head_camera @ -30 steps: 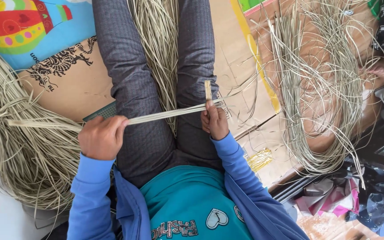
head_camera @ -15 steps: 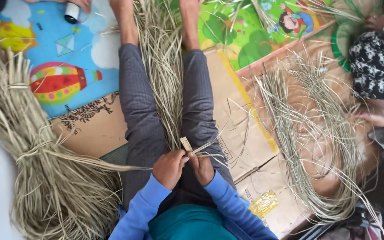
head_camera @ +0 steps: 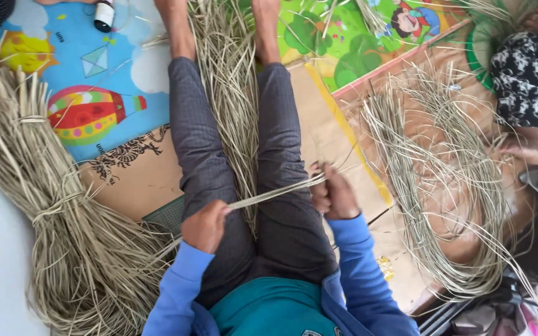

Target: The person is using a small wooden tool to strip and separate individual straw fibers from a larger bundle while sitting on the floor.

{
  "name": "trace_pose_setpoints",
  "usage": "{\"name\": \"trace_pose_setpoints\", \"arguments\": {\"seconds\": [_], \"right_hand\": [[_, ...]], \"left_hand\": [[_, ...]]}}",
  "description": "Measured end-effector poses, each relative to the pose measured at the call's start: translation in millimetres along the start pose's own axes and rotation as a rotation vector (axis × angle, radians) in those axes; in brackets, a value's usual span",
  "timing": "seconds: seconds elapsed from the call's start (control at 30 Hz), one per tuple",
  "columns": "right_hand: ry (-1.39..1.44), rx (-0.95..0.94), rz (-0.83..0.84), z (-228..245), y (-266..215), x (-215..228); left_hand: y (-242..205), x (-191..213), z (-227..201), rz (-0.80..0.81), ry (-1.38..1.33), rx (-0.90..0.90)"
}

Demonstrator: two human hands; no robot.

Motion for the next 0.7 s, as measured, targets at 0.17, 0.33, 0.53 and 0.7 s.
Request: {"name": "trace_pose_setpoints", "arguments": {"seconds": [0.17, 0.33, 0.53, 0.7], "right_hand": [[0.014, 0.367, -0.013, 112.6, -42.8, 32.3], [0.033, 0.858, 0.081, 143.9, -77.9, 27.7], [-1.464, 0.609, -0.716, -0.9, 18.5, 196.3], [-1.355, 0.043, -0.257, -39.8, -47.8, 117.9]], "left_hand": [[-1.4, -8.4, 54.5, 0.029, -0.018, 0.161], [5.1, -2.9, 19.1, -0.130, -0.113, 0.150], [6.1, -8.0, -18.5, 0.017, -0.256, 0.185], [-12.9, -21.6, -10.8, 0.136, -0.190, 0.247]]}}
Point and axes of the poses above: each hand's wrist, its own y-axis towards the middle knuckle, its own x-axis out of the back of the hand, z = x × y, the point moved 5 cm from there along y, towards the middle knuckle, and after that the axes turned 13 degrees about -z, right-handed, at the moved point
